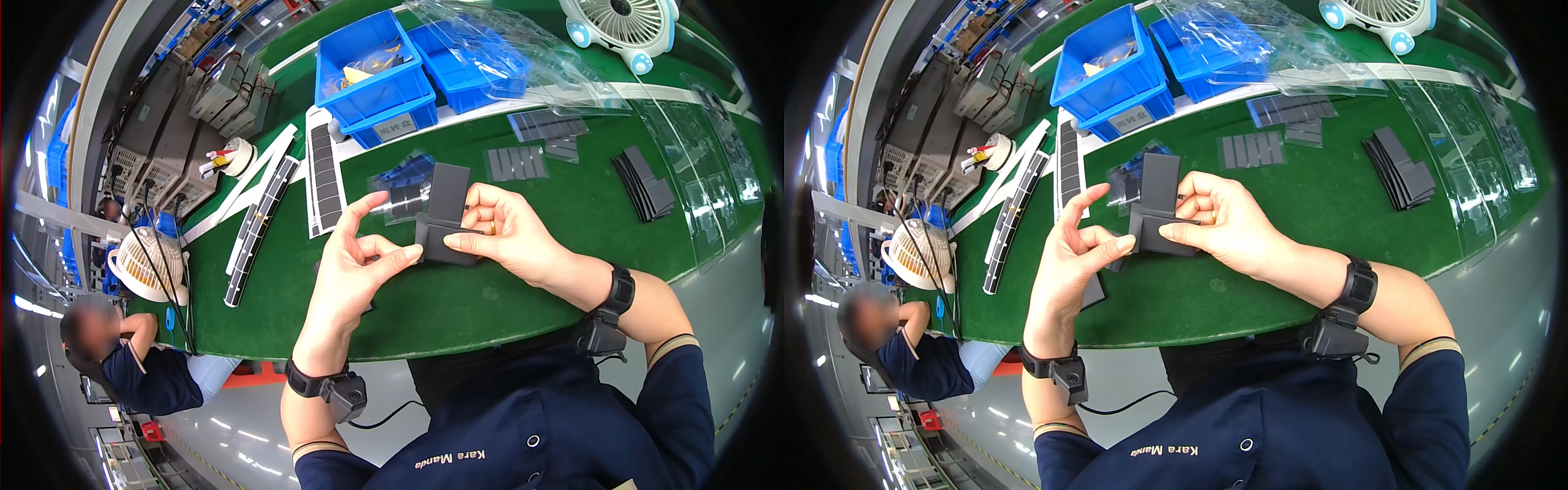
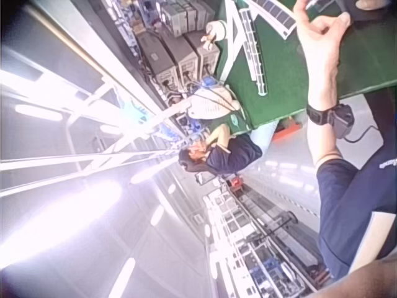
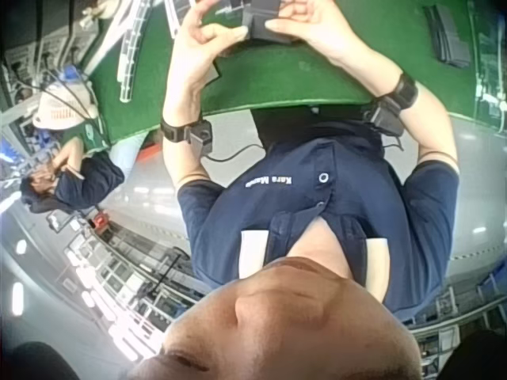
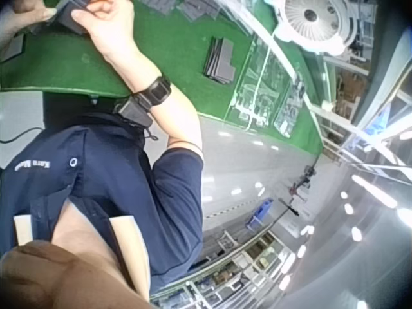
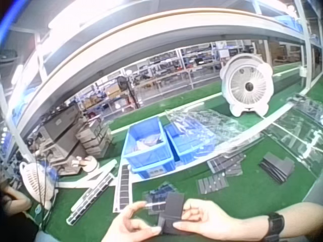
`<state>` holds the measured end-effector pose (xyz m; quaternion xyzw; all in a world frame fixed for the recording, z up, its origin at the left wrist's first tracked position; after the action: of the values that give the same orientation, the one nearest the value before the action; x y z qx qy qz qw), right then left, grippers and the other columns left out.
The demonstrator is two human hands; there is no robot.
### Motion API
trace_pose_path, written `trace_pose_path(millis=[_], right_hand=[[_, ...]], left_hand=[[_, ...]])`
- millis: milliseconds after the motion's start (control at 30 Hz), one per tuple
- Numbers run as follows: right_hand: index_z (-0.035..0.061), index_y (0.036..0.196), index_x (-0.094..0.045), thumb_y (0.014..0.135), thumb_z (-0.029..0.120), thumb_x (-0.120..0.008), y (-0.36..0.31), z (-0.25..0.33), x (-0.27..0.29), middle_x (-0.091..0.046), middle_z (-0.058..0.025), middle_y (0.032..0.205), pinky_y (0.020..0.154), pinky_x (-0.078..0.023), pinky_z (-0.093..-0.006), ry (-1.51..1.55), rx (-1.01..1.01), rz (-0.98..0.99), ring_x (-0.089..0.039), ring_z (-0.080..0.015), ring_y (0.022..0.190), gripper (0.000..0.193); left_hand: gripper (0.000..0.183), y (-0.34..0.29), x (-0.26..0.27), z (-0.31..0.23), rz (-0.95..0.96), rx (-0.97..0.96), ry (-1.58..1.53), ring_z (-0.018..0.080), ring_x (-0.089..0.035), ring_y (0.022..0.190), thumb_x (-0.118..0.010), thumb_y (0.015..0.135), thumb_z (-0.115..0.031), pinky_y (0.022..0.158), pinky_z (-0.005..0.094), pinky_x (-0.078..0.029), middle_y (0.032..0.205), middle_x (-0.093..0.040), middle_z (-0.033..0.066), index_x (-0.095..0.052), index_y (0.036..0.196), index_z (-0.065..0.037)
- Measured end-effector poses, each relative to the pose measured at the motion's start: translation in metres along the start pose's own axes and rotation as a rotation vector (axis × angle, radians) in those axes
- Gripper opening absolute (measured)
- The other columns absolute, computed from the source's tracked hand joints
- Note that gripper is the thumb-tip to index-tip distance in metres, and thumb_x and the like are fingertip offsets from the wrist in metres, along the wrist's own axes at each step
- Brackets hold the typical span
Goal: Assembling small black plastic housing components by hand at an industrial workstation.
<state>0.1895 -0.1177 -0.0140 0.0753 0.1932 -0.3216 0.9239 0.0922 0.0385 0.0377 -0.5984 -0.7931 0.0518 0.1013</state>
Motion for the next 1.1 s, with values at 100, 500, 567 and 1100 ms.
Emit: trace_pose_path(millis=[100, 500, 567, 1100], right_hand=[[0.0045, 0.087, -0.05, 0.078, 0.001, -0.068, 0.001, 0.001, 0.0, -0.059, -0.0013, 0.075, 0.063, -0.045, -0.0188, -0.027, 0.009, -0.001, -0.056, -0.0046, 0.071, 0.021], [0.0044, 0.088, -0.049, 0.078, 0.001, -0.068, 0.002, 0.0, 0.003, -0.062, -0.0033, 0.077, 0.061, -0.045, -0.0189, -0.005, -0.007, 0.004, -0.057, -0.005, 0.07, 0.021], [0.0045, 0.087, -0.049, 0.078, 0.0, -0.068, 0.003, -0.001, 0.003, -0.061, -0.0029, 0.076, 0.061, -0.045, -0.0189, -0.018, 0.012, 0.002, -0.056, -0.0049, 0.07, 0.021], [0.0068, 0.088, -0.049, 0.079, 0.005, -0.069, 0.004, -0.004, 0.005, -0.061, -0.0012, 0.077, 0.06, -0.045, -0.0192, -0.035, -0.048, -0.002, -0.057, -0.005, 0.071, 0.022]], left_hand=[[0.076, 0.001, 0.0, 0.002, 0.018, 0.035, -0.057, 0.0087, -0.061, 0.07, -0.074, 0.074, -0.005, 0.072, 0.021, -0.045, 0.067, -0.064, 0.0046, -0.027, 0.134, 0.004], [0.014, 0.003, 0.002, 0.006, -0.038, 0.004, 0.089, 0.0067, -0.057, 0.072, -0.073, 0.075, -0.007, 0.069, 0.0194, -0.043, 0.079, -0.065, 0.0016, -0.068, 0.087, -0.001], [0.014, 0.003, 0.003, 0.008, -0.039, -0.024, 0.069, 0.007, -0.057, 0.073, -0.073, 0.075, -0.007, 0.07, 0.0193, -0.043, 0.08, -0.065, 0.0016, -0.068, 0.087, -0.001], [0.057, 0.006, 0.005, 0.012, 0.006, 0.079, -0.04, 0.0088, -0.061, 0.077, -0.071, 0.076, -0.001, 0.076, 0.0209, -0.045, 0.079, -0.066, 0.0056, -0.041, 0.124, -0.002]])
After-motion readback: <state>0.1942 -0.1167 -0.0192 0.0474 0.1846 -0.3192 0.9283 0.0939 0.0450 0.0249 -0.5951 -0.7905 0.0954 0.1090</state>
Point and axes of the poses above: each hand's wrist, its own y-axis towards the middle knuckle, its own x-axis out of the back of the hand, z = x × y, the point moved 3 cm from there along y, towards the middle knuckle
